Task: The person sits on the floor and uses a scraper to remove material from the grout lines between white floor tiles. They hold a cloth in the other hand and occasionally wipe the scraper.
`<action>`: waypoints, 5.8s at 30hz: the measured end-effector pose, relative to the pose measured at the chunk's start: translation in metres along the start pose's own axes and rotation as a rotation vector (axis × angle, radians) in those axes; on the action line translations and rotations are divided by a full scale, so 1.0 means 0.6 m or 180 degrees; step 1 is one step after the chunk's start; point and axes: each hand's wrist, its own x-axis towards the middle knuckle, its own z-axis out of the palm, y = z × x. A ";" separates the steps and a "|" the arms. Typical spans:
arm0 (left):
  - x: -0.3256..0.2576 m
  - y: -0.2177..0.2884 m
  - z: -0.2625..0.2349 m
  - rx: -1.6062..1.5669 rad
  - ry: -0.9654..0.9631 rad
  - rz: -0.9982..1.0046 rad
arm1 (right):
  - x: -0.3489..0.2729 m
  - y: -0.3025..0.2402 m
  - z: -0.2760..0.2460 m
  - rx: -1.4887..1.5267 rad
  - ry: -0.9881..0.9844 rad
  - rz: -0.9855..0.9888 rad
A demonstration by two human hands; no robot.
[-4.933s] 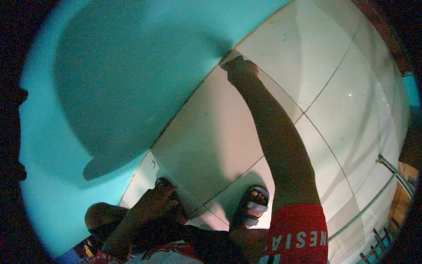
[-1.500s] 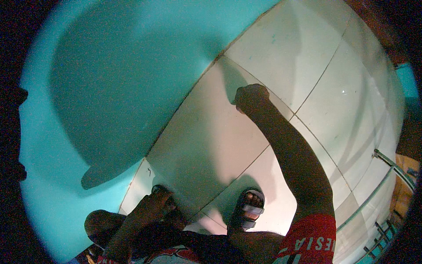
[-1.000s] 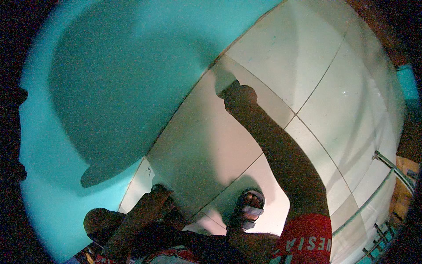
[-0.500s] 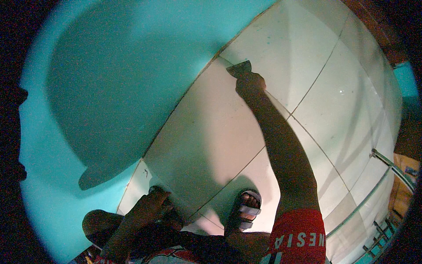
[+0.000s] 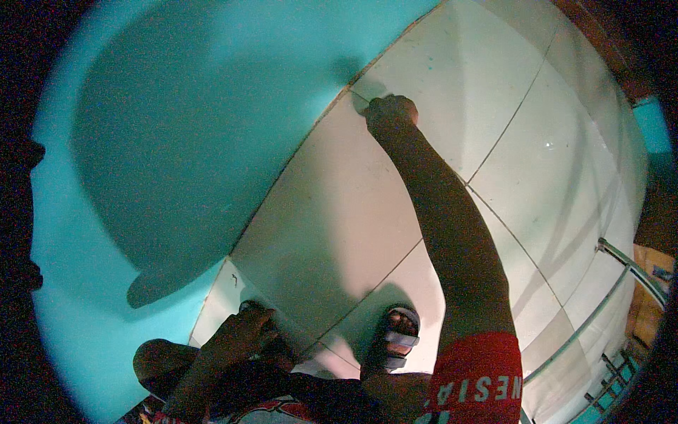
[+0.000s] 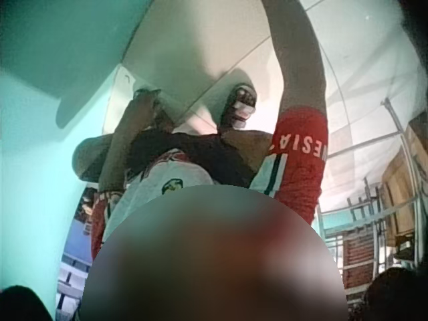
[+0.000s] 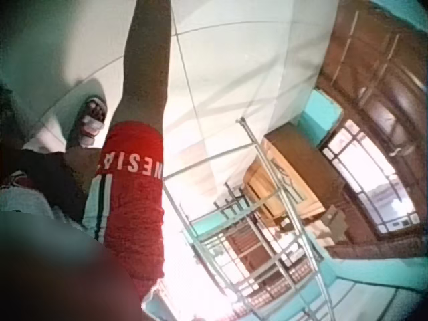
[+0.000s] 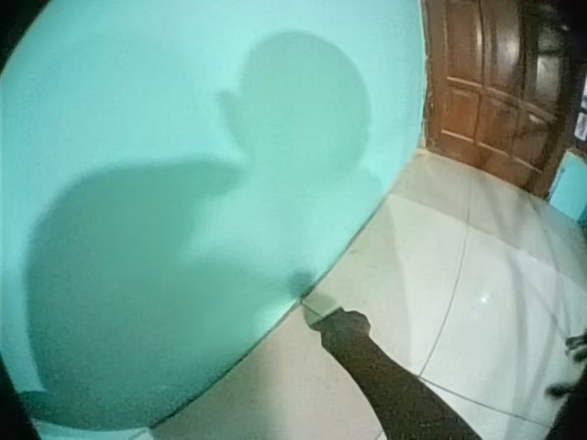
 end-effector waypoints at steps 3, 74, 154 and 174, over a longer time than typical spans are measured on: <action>0.001 -0.002 0.002 0.0219 -0.0075 -0.0042 | 0.003 0.007 -0.010 0.0226 -0.0315 0.0641; 0.003 -0.004 -0.001 0.0212 -0.0287 -0.0134 | 0.004 0.006 0.039 0.0470 -0.0258 -0.0369; -0.022 -0.006 0.016 0.0192 -0.0012 0.0092 | -0.129 0.113 0.043 0.0201 -0.0868 -0.0280; -0.014 0.003 0.009 0.0206 -0.0025 0.0044 | -0.035 0.055 0.055 0.0565 -0.0826 -0.0232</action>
